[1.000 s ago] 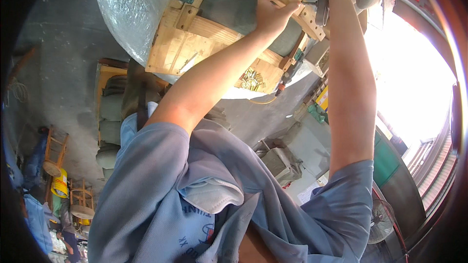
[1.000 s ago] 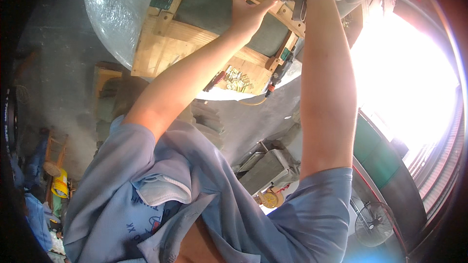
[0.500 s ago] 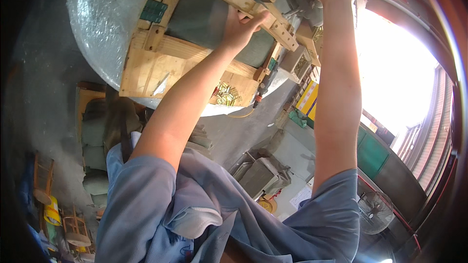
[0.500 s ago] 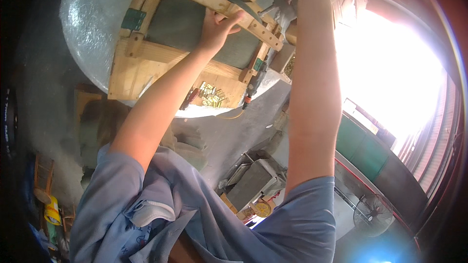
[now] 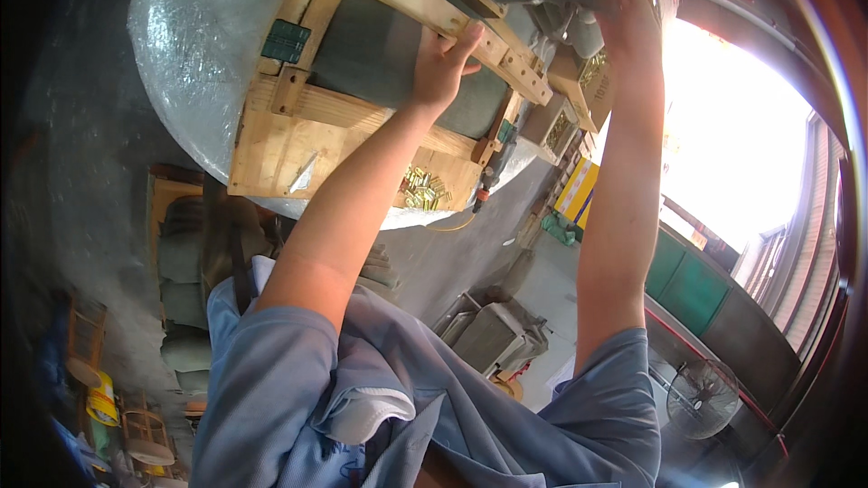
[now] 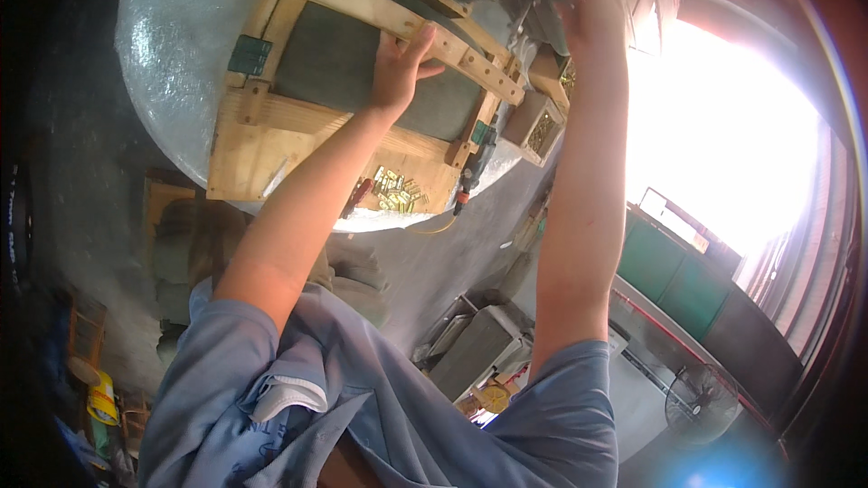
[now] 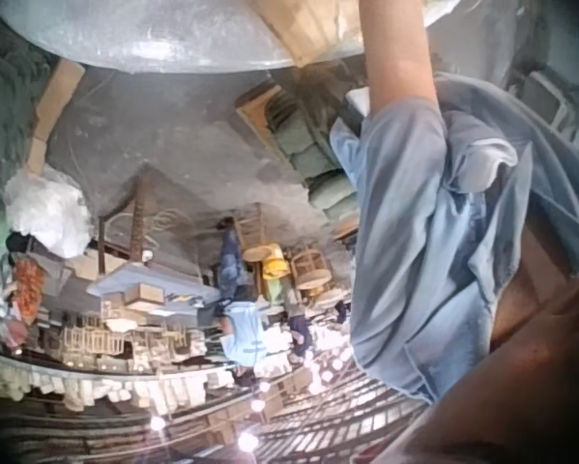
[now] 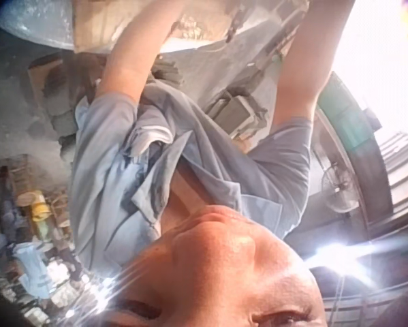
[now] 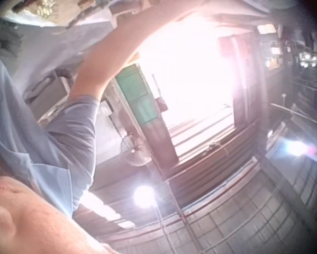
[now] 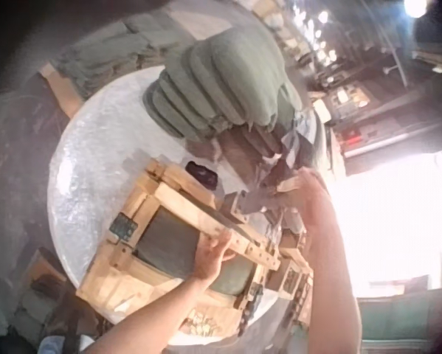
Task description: The person assembles a chair by placing a green cushion onto a wooden frame, securing it with a pneumatic drill and fasteners, and adjusting the frame. The person repeats this process for multiple cushions, stacking the finished units on the table.
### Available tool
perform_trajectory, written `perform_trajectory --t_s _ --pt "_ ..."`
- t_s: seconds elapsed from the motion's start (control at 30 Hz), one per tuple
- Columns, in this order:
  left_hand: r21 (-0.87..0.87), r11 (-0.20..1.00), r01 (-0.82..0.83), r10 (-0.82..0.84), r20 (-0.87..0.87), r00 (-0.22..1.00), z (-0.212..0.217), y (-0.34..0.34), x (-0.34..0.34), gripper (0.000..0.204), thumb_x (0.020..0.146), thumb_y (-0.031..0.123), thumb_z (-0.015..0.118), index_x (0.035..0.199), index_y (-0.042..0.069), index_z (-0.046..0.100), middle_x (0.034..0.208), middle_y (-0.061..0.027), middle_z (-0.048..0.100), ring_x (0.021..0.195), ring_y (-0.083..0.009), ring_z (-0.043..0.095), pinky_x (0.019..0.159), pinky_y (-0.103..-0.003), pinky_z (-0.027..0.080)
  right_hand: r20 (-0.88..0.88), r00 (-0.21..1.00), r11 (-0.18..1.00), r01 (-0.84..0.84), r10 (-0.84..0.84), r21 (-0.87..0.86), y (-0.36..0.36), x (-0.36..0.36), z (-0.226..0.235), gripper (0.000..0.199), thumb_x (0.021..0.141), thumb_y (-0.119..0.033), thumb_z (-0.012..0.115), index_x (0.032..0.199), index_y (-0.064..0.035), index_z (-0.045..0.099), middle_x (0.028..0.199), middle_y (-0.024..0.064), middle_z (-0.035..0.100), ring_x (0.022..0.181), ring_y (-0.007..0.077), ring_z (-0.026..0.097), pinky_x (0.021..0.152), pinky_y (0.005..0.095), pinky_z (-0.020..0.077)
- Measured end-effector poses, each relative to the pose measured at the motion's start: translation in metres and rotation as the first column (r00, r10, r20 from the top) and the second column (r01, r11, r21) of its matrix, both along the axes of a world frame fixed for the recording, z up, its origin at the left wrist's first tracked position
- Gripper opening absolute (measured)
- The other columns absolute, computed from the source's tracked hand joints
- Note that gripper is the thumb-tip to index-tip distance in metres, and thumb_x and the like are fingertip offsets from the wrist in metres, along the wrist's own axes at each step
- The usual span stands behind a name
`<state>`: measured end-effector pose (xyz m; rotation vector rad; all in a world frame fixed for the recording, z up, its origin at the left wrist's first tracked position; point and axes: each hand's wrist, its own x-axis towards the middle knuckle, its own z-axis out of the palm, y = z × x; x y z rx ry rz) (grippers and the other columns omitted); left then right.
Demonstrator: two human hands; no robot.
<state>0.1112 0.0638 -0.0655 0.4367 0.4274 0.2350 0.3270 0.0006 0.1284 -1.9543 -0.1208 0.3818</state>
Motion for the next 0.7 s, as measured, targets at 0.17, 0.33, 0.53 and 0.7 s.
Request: perform_trajectory --t_s 0.17,0.33,0.53,0.7 --pt "-0.003 1.000 0.029 -0.029 -0.038 0.999 0.001 0.012 0.006 0.068 0.099 0.040 0.077 0.145 0.006 0.041 0.142 -0.0183 0.056 0.126 -0.0350 0.067 0.101 -0.049 0.063 0.408 0.905 0.978 0.180 -0.123 -0.104 0.071 -0.056 -0.026 0.037 0.108 -0.043 0.060 0.100 -0.0071 0.064 0.078 0.0092 0.067 0.064 0.0210 0.064 0.069 0.0391 0.0534" --pt "-0.088 0.995 0.046 -0.054 -0.081 0.995 0.017 0.009 0.016 0.073 0.098 0.038 0.078 0.147 0.005 0.035 0.143 -0.0197 0.055 0.131 -0.0373 0.063 0.108 -0.050 0.060 0.563 0.825 0.957 0.202 -0.051 -0.209 0.057 -0.036 -0.030 0.046 0.114 -0.039 0.052 0.099 0.0026 0.064 0.063 0.0097 0.066 0.057 0.0192 0.062 0.058 0.0343 0.0501" --pt "0.031 0.993 0.117 -0.115 -0.054 0.992 0.005 0.009 0.016 0.079 0.096 0.044 0.081 0.148 0.005 0.036 0.144 -0.0187 0.057 0.135 -0.0351 0.061 0.111 -0.049 0.057 0.592 0.806 0.932 0.234 -0.026 -0.277 0.061 -0.037 -0.029 0.044 0.114 -0.036 0.052 0.098 0.0034 0.064 0.064 0.0092 0.066 0.057 0.0189 0.062 0.059 0.0350 0.0502" --pt "0.027 0.986 0.167 -0.164 -0.079 0.983 0.013 0.002 0.013 0.079 0.094 0.047 0.083 0.146 0.006 0.041 0.146 -0.0190 0.057 0.134 -0.0339 0.062 0.111 -0.049 0.056 0.392 0.913 0.986 0.153 -0.115 -0.065 0.034 -0.024 -0.028 0.040 0.114 -0.034 0.054 0.101 0.0029 0.062 0.070 0.0097 0.067 0.059 0.0189 0.063 0.062 0.0342 0.0512"
